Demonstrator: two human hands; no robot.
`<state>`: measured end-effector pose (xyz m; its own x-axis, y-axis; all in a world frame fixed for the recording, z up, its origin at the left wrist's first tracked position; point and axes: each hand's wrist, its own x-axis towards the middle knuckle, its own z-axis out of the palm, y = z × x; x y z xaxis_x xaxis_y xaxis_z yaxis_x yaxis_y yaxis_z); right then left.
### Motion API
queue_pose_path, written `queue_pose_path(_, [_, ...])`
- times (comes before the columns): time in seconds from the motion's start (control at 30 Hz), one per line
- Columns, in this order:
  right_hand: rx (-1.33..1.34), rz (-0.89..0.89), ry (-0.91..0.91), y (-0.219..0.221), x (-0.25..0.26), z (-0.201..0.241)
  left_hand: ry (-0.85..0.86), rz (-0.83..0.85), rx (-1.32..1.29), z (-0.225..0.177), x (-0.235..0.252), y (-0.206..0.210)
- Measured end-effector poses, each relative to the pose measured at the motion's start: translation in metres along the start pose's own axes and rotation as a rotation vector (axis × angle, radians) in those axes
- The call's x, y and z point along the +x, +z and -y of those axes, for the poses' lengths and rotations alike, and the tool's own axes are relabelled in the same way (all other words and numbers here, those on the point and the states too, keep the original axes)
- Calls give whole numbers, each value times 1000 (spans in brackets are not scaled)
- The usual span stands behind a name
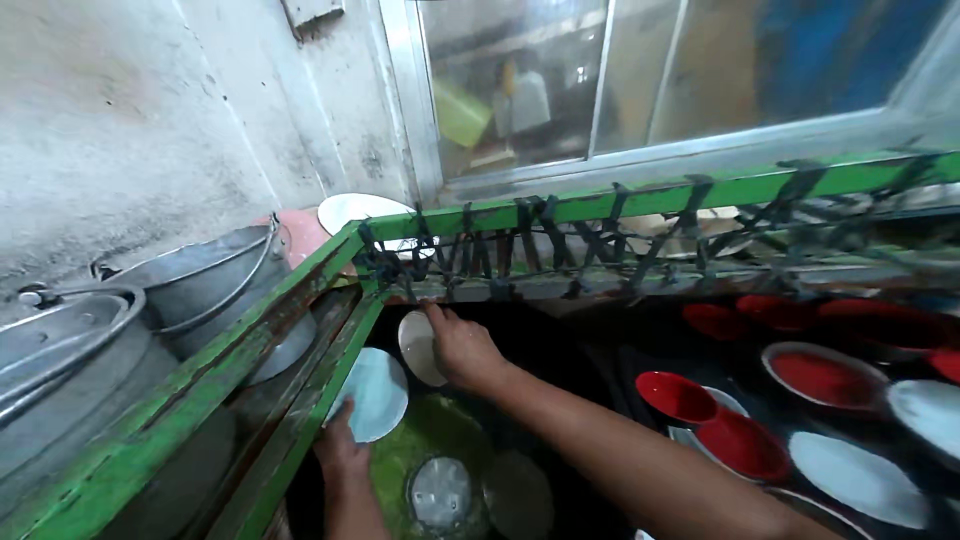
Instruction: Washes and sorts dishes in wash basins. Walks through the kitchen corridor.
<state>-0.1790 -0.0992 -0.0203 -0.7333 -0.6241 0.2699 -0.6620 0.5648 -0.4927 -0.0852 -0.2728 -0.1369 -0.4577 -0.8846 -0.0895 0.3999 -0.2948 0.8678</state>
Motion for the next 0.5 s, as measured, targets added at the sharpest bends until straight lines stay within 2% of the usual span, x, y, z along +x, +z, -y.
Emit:
queue_pose_path(0.1, [222, 71, 103, 8, 2, 13, -162, 152, -100, 6, 2, -2])
queue_pose_path(0.17, [277, 130, 138, 21, 11, 23, -265, 267, -225, 2, -4, 3])
queue_pose_path(0.27, [231, 156, 41, 37, 26, 32, -285, 353, -338, -4, -3, 1])
queue_pose_path(0.33, [208, 151, -76, 44, 36, 34, -256, 296, -292, -7, -1, 0])
queue_pose_path(0.4, [187, 131, -108, 49, 46, 34, -202, 190, -215, -13, -4, 1])
queue_pose_path(0.43, [201, 113, -67, 54, 51, 32, -116, 149, -157, -17, -9, 0])
queue_pose_path(0.5, [248, 116, 112, 72, 62, 26, 201, 105, 59, -22, -24, -9])
